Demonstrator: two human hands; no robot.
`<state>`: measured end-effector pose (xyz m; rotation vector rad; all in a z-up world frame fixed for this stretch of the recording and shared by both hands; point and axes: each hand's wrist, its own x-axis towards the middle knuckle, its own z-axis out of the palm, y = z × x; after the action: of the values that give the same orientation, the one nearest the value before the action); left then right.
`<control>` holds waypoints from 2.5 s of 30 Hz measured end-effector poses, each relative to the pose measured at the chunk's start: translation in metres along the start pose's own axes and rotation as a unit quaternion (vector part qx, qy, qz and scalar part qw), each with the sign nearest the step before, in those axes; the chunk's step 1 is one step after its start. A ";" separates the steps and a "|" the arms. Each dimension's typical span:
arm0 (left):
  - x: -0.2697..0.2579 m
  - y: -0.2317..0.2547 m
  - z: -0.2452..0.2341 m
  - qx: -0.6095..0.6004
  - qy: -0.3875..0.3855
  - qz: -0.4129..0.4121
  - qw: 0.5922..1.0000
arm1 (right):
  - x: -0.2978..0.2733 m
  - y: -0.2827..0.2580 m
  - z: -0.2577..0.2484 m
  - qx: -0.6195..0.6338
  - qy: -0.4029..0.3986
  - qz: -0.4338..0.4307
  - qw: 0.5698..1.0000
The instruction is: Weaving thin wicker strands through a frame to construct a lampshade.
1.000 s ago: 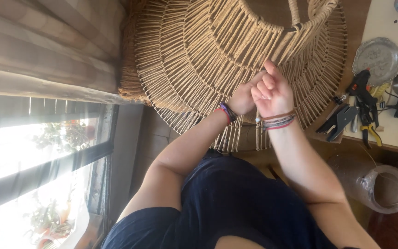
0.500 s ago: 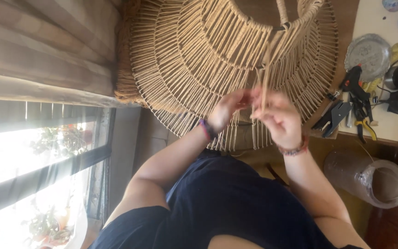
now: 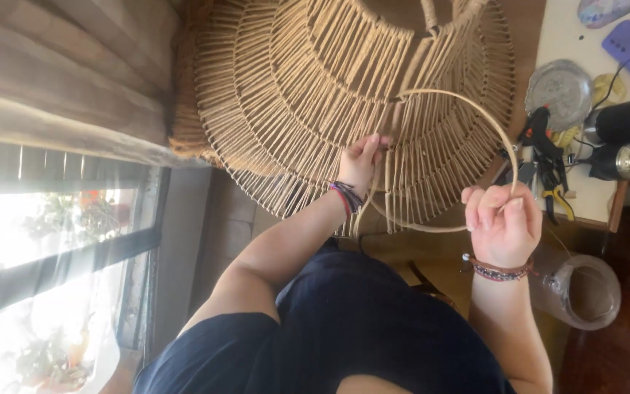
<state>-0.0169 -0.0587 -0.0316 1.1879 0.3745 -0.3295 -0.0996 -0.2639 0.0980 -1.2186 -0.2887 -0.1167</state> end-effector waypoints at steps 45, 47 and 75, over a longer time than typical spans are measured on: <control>-0.029 0.007 -0.048 0.606 -0.140 0.042 0.782 | 0.033 0.101 -0.003 0.159 -0.086 0.216 0.960; -0.021 -0.011 -0.053 0.631 -0.125 0.061 0.763 | 0.023 0.080 -0.002 0.061 -0.136 0.244 0.958; -0.008 -0.063 -0.060 0.656 -0.045 0.112 0.745 | 0.058 0.041 0.006 -0.042 -0.162 0.093 0.981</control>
<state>-0.0583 -0.0230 -0.0998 2.5761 -0.1874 -0.4460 -0.0347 -0.2405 0.0795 -1.3412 -0.4556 0.2362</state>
